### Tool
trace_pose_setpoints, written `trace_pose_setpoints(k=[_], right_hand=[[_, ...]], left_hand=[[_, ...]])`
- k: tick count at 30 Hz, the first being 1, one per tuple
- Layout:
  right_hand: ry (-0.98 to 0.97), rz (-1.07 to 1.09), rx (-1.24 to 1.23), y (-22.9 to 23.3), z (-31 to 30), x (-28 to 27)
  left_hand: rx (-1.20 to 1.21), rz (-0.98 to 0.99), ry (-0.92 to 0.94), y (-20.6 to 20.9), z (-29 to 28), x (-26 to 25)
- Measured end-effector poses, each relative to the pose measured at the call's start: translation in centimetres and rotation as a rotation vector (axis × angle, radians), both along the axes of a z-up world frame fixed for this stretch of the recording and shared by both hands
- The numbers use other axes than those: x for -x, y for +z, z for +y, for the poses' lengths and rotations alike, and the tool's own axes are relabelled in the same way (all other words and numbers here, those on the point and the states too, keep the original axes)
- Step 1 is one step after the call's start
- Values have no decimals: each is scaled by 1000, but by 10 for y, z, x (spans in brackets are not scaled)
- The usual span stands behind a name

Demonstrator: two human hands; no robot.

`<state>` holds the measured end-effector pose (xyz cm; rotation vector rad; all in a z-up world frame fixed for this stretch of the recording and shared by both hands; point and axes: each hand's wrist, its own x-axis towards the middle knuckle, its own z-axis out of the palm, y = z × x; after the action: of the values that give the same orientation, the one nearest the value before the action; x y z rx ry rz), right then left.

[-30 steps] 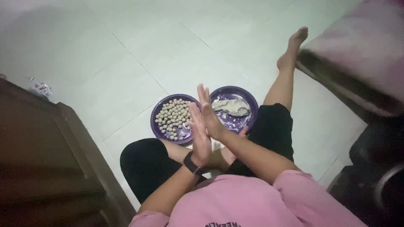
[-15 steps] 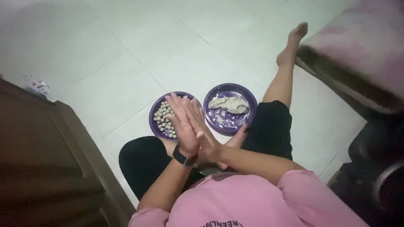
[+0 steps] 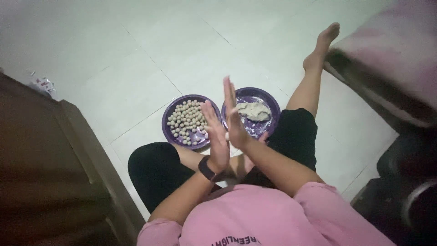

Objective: Pinching small pieces of dough and rolling them into spheres between the palms before placing them in a collection bowl.

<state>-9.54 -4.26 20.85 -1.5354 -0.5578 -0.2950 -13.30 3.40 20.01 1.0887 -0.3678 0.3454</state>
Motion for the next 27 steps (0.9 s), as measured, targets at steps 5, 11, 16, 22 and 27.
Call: trace_pose_setpoints(k=[5, 11, 16, 22, 27], right_hand=[[-8, -52, -26, -19, 12, 22], [-9, -84, -46, -20, -5, -30], [-5, -95, -59, -39, 2, -25], [-20, -154, 25, 12, 5, -3], [-5, -143, 144, -7, -3, -6]], left_hand=[[-13, -57, 65, 17, 19, -17], [-11, 41, 44, 24, -13, 2], [-28, 23, 66, 48, 4, -3], [110, 32, 12, 24, -3, -17], [172, 44, -92, 26, -1, -8]])
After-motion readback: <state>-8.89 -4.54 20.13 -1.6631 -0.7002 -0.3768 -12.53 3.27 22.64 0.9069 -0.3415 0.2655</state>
